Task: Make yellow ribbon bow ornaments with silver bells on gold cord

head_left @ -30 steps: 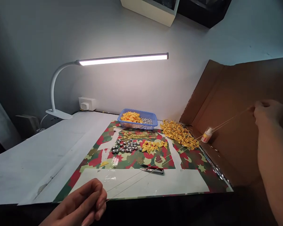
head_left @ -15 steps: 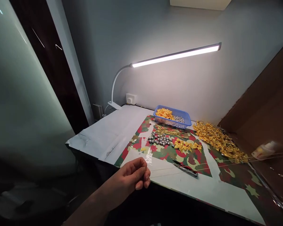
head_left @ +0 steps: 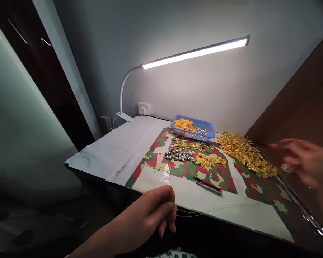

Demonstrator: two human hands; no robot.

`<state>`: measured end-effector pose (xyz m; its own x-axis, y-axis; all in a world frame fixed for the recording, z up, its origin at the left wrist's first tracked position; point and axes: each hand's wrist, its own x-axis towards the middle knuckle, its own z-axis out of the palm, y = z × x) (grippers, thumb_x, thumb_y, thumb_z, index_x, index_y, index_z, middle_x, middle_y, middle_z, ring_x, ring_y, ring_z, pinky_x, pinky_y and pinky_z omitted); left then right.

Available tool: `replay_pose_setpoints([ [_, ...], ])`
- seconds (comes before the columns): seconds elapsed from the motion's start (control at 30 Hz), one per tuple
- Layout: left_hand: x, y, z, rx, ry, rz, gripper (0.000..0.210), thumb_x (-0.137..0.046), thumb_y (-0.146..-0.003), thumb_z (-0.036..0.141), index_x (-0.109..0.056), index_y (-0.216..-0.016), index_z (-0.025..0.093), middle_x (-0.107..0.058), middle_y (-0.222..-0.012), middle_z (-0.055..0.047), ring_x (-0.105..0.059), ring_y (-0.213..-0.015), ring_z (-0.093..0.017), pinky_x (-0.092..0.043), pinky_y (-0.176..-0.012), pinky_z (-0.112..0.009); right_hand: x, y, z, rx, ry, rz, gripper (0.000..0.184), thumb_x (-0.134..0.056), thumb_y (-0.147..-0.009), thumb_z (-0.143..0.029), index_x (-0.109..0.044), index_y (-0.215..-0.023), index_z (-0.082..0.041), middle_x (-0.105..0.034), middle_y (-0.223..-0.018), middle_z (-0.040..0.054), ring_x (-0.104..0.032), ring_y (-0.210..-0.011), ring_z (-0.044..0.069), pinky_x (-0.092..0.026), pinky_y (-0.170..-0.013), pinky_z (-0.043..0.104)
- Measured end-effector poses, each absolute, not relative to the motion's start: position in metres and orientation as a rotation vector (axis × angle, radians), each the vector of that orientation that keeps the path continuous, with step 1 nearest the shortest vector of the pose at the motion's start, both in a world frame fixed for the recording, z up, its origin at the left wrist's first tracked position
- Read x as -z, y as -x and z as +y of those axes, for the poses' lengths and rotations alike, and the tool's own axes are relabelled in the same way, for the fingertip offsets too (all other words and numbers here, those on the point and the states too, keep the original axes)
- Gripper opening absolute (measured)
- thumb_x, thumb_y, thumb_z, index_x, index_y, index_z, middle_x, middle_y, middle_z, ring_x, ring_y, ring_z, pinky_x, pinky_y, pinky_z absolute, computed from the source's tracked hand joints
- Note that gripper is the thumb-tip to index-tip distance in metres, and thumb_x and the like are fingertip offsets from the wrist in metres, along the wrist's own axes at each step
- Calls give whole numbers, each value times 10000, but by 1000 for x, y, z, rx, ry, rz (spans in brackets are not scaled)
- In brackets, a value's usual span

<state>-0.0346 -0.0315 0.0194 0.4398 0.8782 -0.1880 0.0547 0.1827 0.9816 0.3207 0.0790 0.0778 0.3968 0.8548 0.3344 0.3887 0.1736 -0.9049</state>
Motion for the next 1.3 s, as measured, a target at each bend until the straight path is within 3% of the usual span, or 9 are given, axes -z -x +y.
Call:
replay_pose_setpoints([
  [0.03,-24,32,-33,-692,-1289,980,211,-479,-1011,248,-505,-810,192,-675,-715,7,-526,-526,-88,-395,-504,-201,-63,-299,68,-703,1425,-1263,399,-532,-989,-478,-669,-951,-105,-722,-863,165,-396,-379,17,-331,-394,220],
  [0.13,-38,28,-35,-604,-1396,1051,230,-421,-1023,263,-478,-807,208,-664,-714,13,-503,-504,-91,-390,-489,-208,-18,-220,26,-1265,1214,-1493,426,-675,-866,-567,-698,-1047,-182,-726,-887,93,-482,-403,53,-403,-395,217],
  [0.23,-47,26,-36,-607,-1455,1137,258,-413,-1020,304,-466,-784,213,-598,-668,42,-502,-516,-99,-411,-505,-216,3,-161,-5,-1773,797,-1580,210,-639,-902,-346,-669,-1059,-209,-642,-894,18,-539,-533,69,-403,-423,164],
  [0.4,-44,26,-36,-616,-1372,1170,232,-442,-1006,292,-493,-799,200,-590,-677,48,-493,-520,-93,-410,-525,-217,0,-158,-10,-1455,826,-1918,155,-627,-870,-172,-740,-765,-192,-571,-779,-1,-549,-709,100,-419,-648,192],
  [0.63,-24,18,-33,-731,-1186,1075,274,-524,-993,409,-526,-828,189,-644,-707,14,-532,-552,-99,-431,-537,-213,8,-174,-2,-1605,852,-1810,164,-642,-898,-258,-757,-819,-172,-604,-774,9,-547,-599,87,-420,-562,189],
  [0.73,-19,16,-29,-788,-1124,1022,296,-577,-965,448,-564,-840,180,-643,-700,10,-588,-599,-114,-475,-563,-211,12,-176,-2,-1459,850,-1855,259,-576,-951,-284,-700,-769,-148,-585,-728,3,-495,-514,63,-376,-500,189],
  [0.97,-12,22,-33,-956,-1022,1085,313,-670,-892,494,-662,-1064,232,-622,-944,-2,-674,-667,-130,-542,-564,-219,12,-183,0,-1142,852,-1908,215,-537,-988,-235,-662,-824,-178,-577,-733,-6,-526,-644,90,-389,-581,192],
  [1.17,-3,12,-41,-977,-859,1058,215,-830,-716,184,-721,-901,196,-684,-742,23,-626,-597,-112,-509,-541,-194,13,-175,-11,-1020,833,-1856,180,-522,-988,-175,-644,-857,-189,-599,-797,6,-560,-684,97,-421,-603,192],
  [1.3,3,8,-38,-1083,-950,1066,87,-766,-792,241,-702,-826,193,-633,-607,41,-565,-503,-104,-472,-485,-201,18,-168,-18,-950,837,-1813,183,-511,-988,-149,-641,-868,-197,-589,-804,9,-559,-690,103,-423,-615,203],
])
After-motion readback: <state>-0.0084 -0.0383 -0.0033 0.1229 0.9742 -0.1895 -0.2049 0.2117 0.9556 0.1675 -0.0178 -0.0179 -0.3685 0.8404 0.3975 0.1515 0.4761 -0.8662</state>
